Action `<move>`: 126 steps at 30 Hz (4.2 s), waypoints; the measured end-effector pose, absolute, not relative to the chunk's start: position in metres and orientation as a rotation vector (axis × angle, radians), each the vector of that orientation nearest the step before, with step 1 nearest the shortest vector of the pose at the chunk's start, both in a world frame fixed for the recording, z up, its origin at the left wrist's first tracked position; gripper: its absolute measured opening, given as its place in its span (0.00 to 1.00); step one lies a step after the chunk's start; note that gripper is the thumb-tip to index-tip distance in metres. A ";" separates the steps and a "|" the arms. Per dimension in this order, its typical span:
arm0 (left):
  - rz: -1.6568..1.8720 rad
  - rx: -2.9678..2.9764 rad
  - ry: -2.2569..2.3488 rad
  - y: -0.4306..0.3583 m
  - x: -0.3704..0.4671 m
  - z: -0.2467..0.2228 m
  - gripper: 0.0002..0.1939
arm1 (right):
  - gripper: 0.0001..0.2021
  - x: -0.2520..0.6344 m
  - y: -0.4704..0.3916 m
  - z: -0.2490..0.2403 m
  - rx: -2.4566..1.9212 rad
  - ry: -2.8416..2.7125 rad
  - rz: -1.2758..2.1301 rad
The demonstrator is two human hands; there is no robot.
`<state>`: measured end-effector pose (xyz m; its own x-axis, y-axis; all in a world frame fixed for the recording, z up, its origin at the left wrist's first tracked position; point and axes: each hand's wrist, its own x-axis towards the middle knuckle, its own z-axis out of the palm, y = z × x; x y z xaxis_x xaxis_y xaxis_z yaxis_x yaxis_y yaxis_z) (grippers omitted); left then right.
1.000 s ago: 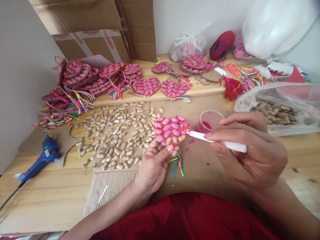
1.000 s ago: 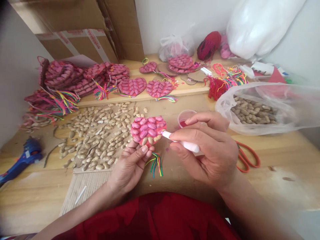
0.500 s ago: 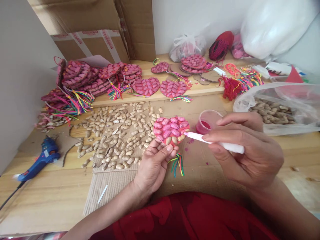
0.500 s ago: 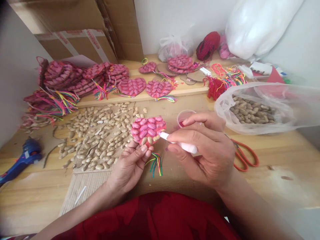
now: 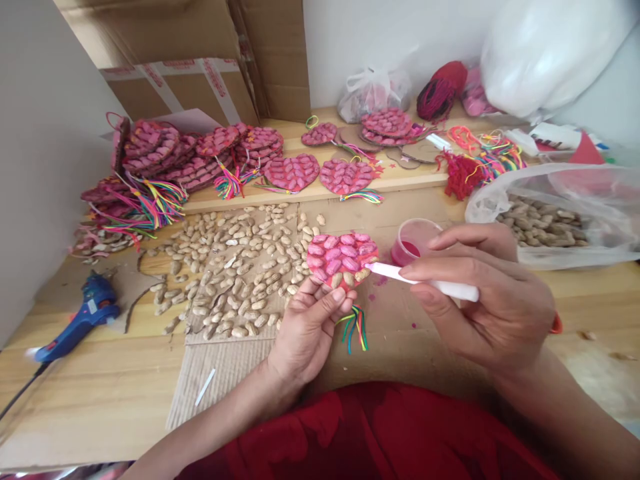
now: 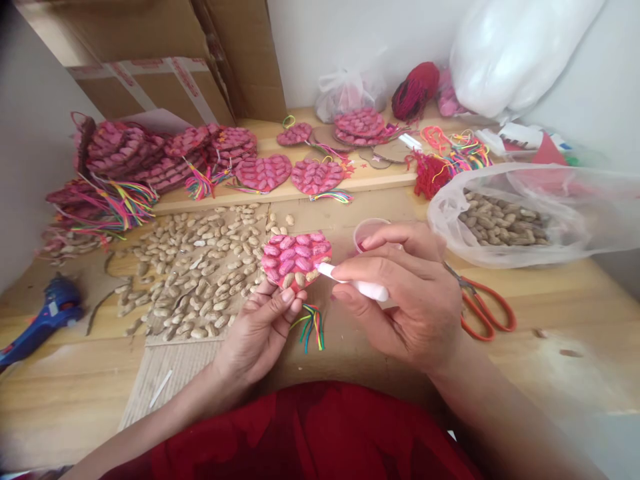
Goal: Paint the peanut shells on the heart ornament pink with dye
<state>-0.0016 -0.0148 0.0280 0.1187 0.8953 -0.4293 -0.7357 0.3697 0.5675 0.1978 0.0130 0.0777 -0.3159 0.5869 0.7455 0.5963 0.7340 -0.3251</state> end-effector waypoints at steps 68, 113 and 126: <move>1.253 0.288 0.752 -0.014 -0.003 0.021 0.12 | 0.06 0.200 0.005 0.089 -0.982 -2.045 -0.051; 1.190 0.289 0.816 -0.016 0.000 0.022 0.17 | 0.10 0.209 -0.007 0.074 -0.960 -1.907 -0.003; 1.199 0.240 0.802 -0.016 -0.002 0.023 0.19 | 0.10 0.207 -0.008 0.073 -0.951 -1.900 -0.011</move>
<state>-0.0021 -0.0164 0.0228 0.1319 0.8955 -0.4250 -0.7349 0.3761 0.5644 0.2074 -0.0078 0.0730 -0.2202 0.6064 0.7641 0.6151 0.6942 -0.3738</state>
